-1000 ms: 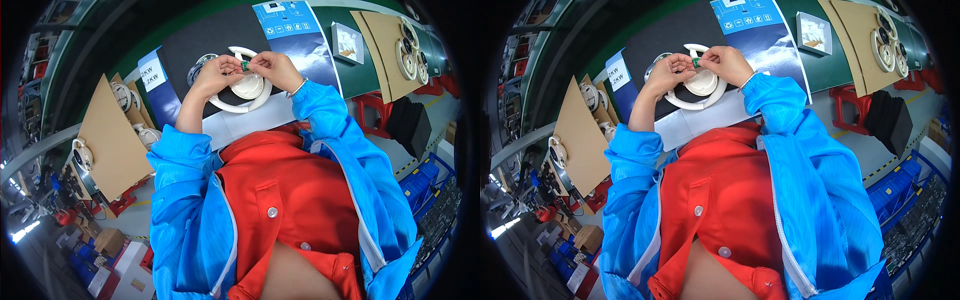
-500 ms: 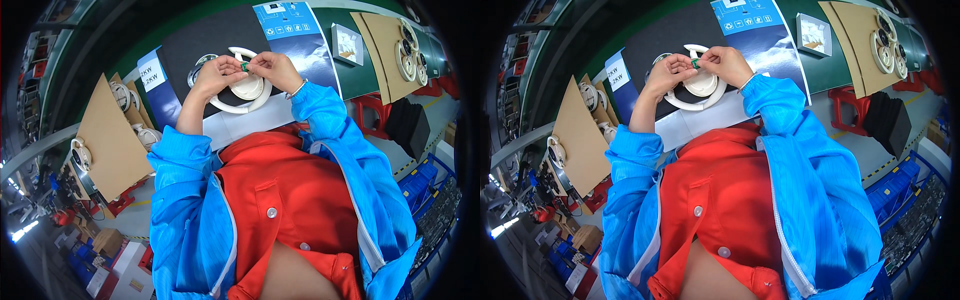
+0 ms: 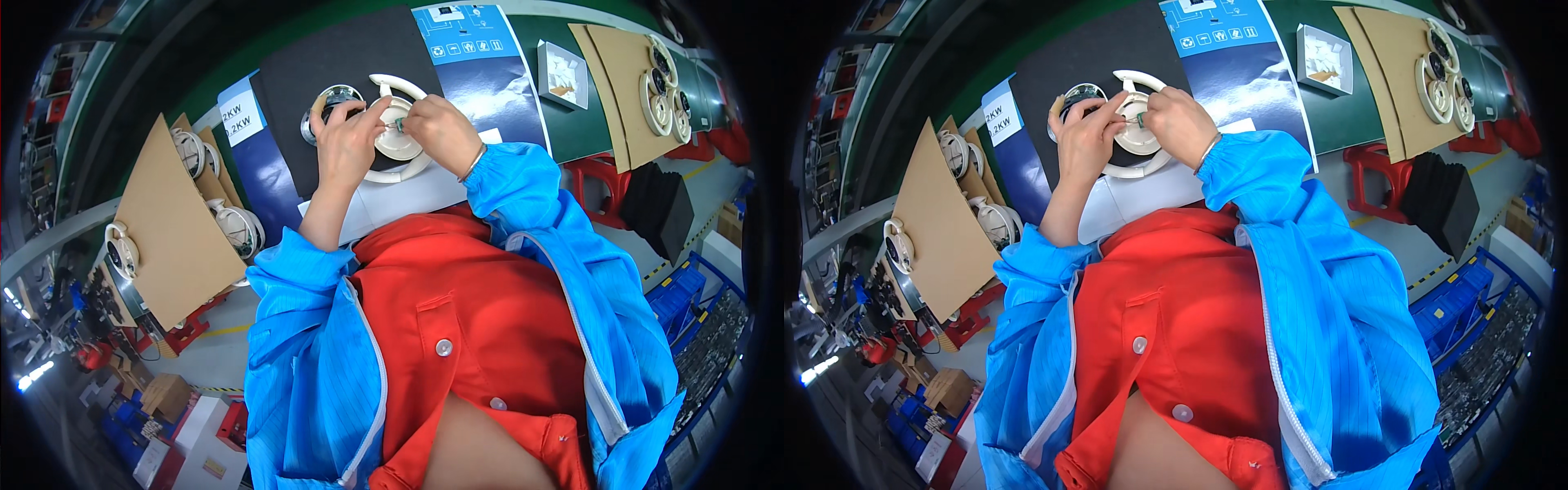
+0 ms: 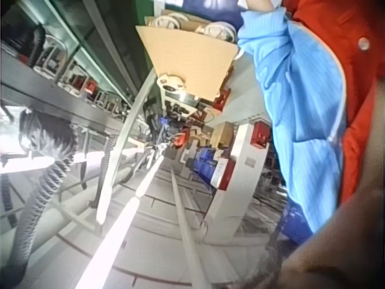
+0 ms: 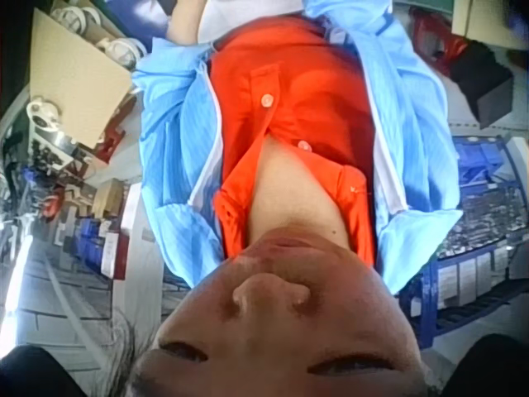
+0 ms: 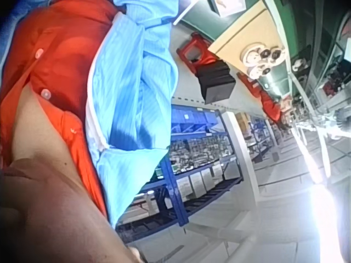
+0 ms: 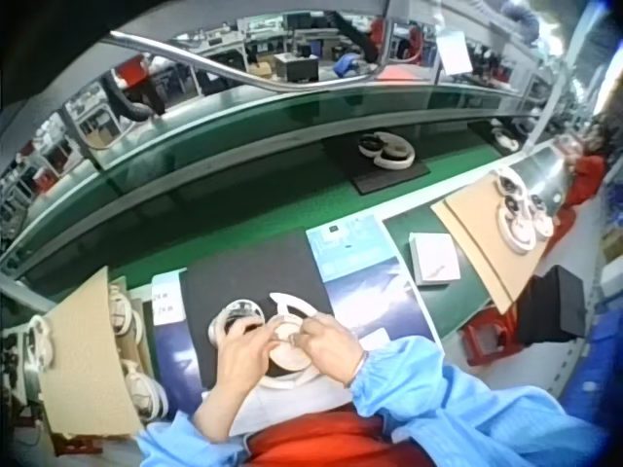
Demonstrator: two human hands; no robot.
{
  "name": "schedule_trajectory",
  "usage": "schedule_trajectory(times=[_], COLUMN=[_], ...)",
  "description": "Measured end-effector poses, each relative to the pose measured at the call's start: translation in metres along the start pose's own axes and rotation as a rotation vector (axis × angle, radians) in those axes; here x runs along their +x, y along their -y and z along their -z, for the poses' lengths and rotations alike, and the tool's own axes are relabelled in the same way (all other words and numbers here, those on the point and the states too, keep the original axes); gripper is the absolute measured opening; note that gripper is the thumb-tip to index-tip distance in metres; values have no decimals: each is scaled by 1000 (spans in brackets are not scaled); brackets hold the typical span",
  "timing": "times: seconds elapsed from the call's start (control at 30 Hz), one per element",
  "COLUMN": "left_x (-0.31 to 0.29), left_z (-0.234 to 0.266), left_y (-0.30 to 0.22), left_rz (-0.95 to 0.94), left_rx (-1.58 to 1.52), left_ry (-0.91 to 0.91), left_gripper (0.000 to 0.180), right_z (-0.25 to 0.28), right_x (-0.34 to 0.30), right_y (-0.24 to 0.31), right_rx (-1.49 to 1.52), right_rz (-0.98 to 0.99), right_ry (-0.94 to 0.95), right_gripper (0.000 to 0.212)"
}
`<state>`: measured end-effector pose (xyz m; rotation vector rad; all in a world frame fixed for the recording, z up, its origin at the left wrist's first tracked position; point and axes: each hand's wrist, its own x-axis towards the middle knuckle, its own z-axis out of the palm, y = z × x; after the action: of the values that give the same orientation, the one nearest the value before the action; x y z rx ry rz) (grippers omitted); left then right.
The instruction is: Assembling circular components onto base plates at an industrial workstation.
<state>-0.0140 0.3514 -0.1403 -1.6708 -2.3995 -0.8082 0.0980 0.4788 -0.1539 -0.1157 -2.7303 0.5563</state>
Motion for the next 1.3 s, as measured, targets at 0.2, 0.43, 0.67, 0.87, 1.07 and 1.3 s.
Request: schedule_trajectory(times=[0.2, 0.43, 0.67, 0.87, 1.07, 1.3], left_x=[-14, -17, -13, -13, -19, -67], left_z=[-1, -7, -9, -11, -9, 19], left_y=[-1, -3, -8, -9, -6, 5], left_rz=[37, 147, 168, 194, 197, 418], left_rx=[35, 43, 40, 44, 12, -132], left_ry=[73, 78, 58, 66, 37, -443], left_gripper=[43, 45, 36, 34, 33, 28], right_z=[-3, -4, -6, -8, -9, -9], right_x=[1, 3, 6, 5, 0, -1], right_y=[2, 6, 6, 9, 17, 24], right_rx=[-122, -165, -186, -229, -264, -399], right_rz=[131, 158, 138, 107, 121, 126], right_ry=[103, 120, 120, 128, 167, 284], right_gripper=[12, 12, 9, 9, 18, 21])
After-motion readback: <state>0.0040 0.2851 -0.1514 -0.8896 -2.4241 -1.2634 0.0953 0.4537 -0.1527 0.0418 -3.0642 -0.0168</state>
